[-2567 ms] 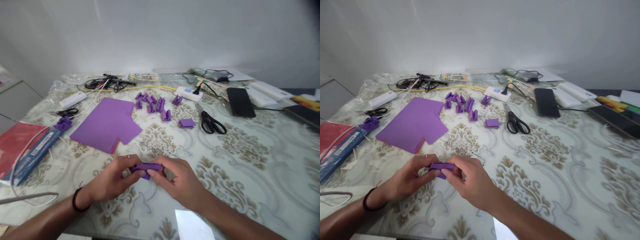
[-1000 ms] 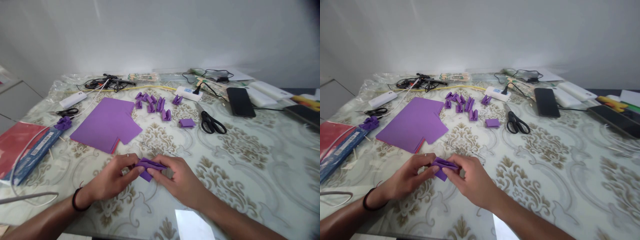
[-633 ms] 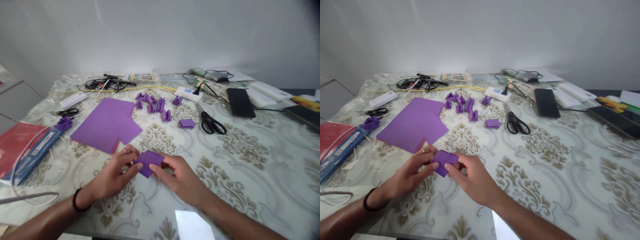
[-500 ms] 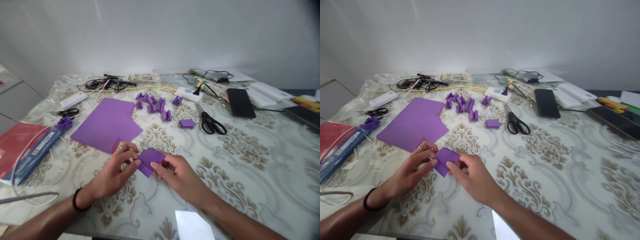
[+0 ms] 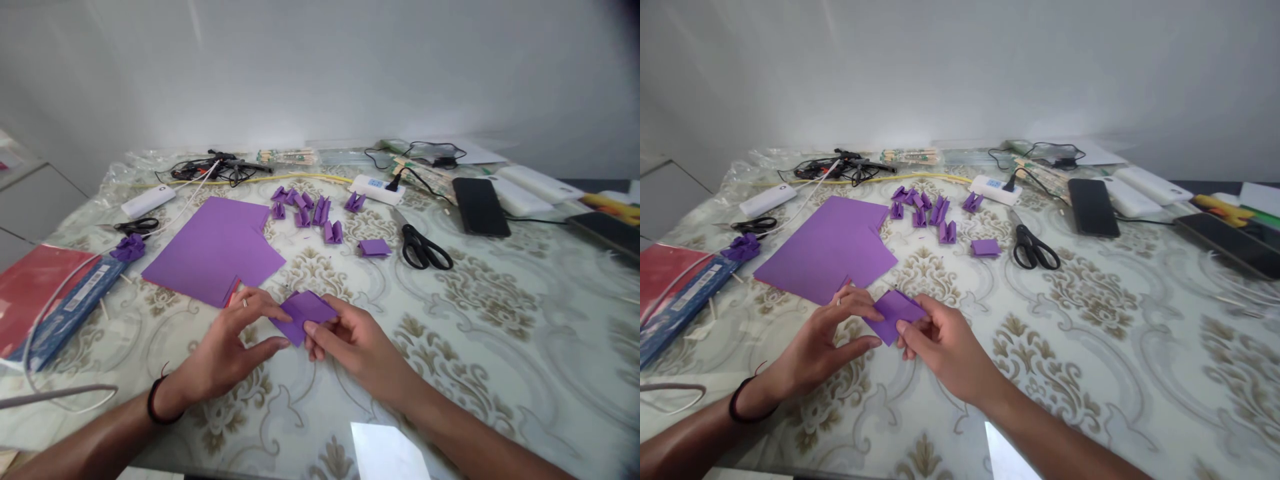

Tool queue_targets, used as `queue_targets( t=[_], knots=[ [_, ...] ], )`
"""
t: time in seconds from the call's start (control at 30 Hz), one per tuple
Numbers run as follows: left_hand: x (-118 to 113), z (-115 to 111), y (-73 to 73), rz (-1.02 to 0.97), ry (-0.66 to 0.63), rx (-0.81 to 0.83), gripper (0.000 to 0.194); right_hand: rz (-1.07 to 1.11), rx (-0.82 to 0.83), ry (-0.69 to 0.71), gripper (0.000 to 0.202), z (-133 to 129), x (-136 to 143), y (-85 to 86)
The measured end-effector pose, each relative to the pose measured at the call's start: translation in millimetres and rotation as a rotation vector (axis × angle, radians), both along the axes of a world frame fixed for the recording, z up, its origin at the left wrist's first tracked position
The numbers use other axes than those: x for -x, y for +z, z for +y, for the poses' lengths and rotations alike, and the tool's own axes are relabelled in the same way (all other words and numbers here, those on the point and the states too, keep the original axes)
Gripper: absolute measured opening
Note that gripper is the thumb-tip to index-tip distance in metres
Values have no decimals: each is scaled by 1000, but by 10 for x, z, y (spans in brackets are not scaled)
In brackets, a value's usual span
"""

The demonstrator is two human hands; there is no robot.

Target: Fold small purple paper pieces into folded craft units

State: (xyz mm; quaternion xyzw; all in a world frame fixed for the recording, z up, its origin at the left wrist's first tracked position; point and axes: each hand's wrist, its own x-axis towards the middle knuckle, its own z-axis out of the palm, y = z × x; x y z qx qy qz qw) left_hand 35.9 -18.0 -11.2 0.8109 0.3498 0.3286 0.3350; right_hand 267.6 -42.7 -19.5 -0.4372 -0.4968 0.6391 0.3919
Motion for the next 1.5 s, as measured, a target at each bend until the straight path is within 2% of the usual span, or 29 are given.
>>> queue_targets(
  t=[0.3, 0.5, 0.63, 0.7, 0.77, 0.9, 1.0, 1.1, 1.3, 1.5],
  knots=[
    [15, 27, -42, -60, -9, -117, 9, 89, 56, 42, 38, 16, -6, -10],
    [-2, 17, -32, -108, 50, -145, 9, 120, 48, 79, 37, 29, -8, -38],
    [-7, 10, -49, -160, 112, -9, 5, 100, -26, 9, 30, -4, -7, -24],
    [-5, 7, -45, -200, 144, 107, 6, 65, -108, -47, 41, -28, -12, 0],
    [-1, 4, -34, -248, 154, 218, 10, -33, -175, -66, 43, -46, -19, 31],
    [4, 4, -13, -324, 133, 396, 13, -166, -279, -38, 18, -48, -21, 83],
    [4, 1, -17, -352, 118, 493, 13, -160, -317, -55, 12, -35, -15, 97],
    [5, -8, -36, -360, 92, 549, 16, -134, -331, -57, 4, -22, -11, 97],
    [4, -10, -54, -378, 43, 593, 19, -91, -333, -74, 15, -22, -6, 77],
    [-5, 0, -47, -379, 149, 508, 25, -122, -298, -105, 19, -42, 3, 54]
  ],
)
